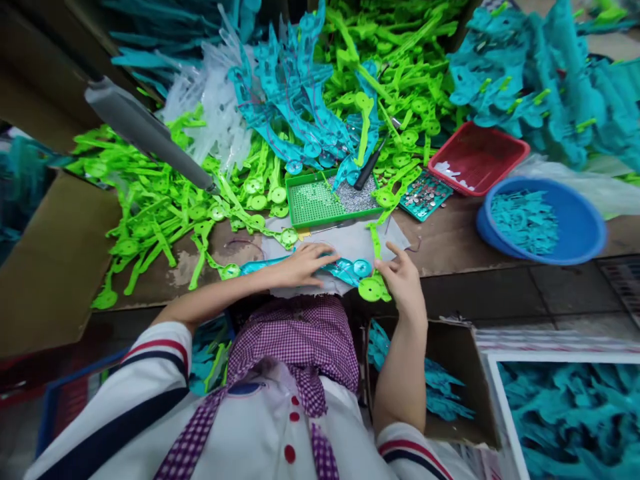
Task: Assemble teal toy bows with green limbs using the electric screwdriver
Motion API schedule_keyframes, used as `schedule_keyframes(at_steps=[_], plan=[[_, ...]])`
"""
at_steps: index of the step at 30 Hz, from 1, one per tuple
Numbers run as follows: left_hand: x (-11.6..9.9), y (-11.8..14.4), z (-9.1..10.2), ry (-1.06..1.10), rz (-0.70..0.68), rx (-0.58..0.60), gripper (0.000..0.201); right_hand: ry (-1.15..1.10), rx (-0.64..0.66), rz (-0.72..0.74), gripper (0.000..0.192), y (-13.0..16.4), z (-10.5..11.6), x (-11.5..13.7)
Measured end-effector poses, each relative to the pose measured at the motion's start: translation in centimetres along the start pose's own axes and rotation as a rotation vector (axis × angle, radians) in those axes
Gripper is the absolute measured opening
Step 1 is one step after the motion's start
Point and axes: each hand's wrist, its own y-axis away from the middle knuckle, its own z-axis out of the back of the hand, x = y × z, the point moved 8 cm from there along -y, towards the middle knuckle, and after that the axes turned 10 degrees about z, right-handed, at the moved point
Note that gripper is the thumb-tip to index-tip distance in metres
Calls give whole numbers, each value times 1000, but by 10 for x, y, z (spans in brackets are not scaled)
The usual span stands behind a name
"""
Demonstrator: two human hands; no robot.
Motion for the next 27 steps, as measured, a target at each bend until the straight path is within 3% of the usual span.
schedule_keyframes(at_steps=[4,10,15,27], plan=[[18,0,-5,-107,40,-19,63,76,-77,53,72,-20,-2,-5],[36,7,5,-54,95,-85,49,-43,-41,-16,83,-35,-23,-7],[39,16,9,55,72,-95,48,-12,-32,-11,92,-32,-31,-10],[44,24,4,155,110,-83,60,154,24,98,75,-31,-37,-23]])
